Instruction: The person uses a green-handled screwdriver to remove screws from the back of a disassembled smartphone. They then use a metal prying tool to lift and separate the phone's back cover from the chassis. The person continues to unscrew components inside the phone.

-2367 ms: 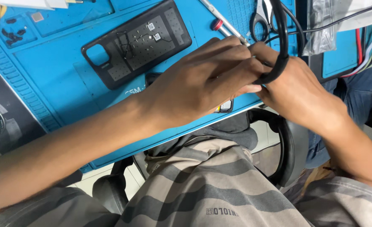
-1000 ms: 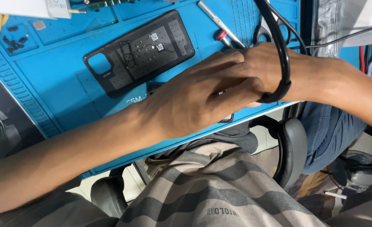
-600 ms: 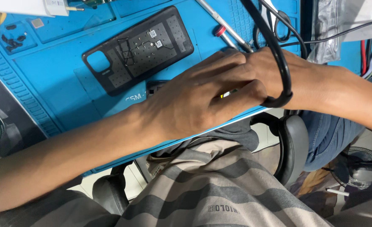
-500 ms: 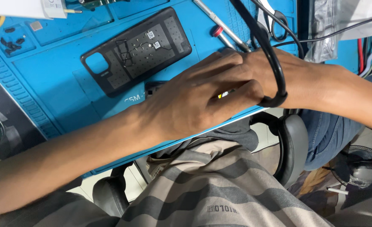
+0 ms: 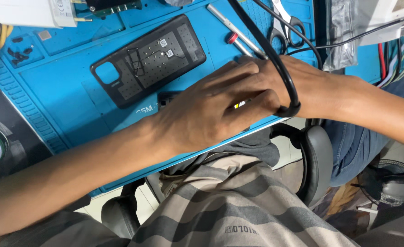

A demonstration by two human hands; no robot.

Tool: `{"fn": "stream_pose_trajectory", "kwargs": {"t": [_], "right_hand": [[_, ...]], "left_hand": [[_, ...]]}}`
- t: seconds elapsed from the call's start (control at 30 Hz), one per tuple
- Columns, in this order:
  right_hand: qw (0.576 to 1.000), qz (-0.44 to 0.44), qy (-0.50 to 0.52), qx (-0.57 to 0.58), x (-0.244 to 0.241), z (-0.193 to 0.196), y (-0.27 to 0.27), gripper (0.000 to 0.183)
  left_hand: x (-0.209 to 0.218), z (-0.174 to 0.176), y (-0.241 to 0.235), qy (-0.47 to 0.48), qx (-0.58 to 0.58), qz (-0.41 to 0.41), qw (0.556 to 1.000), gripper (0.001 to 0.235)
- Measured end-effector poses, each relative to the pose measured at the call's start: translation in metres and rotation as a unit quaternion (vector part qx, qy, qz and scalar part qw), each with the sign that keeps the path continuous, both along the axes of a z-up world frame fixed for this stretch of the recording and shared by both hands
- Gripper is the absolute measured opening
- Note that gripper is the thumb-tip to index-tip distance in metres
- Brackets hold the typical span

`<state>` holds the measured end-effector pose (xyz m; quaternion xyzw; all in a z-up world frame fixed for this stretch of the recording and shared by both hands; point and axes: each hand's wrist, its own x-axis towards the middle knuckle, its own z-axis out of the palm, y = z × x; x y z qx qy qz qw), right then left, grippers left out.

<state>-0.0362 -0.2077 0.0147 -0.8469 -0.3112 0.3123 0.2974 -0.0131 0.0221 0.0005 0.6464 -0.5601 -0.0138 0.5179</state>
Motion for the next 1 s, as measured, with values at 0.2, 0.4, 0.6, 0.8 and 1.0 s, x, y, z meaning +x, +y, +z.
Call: {"fn": "stream_pose_trajectory", "kwargs": {"t": [0.2,0.4,0.6,0.8,1.0], "right_hand": [[1.0,-0.02,0.005,0.006,-0.002,0.002,0.0,0.026],[0.996,-0.037,0.051,-0.065,-0.01,0.007,-0.004,0.019],[0.996,0.025,-0.09,0.012,-0.017,-0.001,-0.002,0.02],[0.988,0.012,-0.053,0.146,-0.014,0.003,0.0,0.027],[0.979,-0.183,0.093,0.008,-0.033,0.011,-0.025,0.032]], "left_hand": [[-0.001,0.002,0.001,0.005,0.027,-0.006,1.0,0.015],[0.0,0.006,0.0,0.025,-0.002,-0.014,1.0,0.017],[0.005,0.01,-0.001,0.013,0.065,-0.029,0.997,0.013],[-0.005,0.007,-0.006,0.028,-0.053,0.004,0.998,0.015],[-0.012,-0.007,0.0,0.022,-0.037,0.002,0.999,0.014]]}}
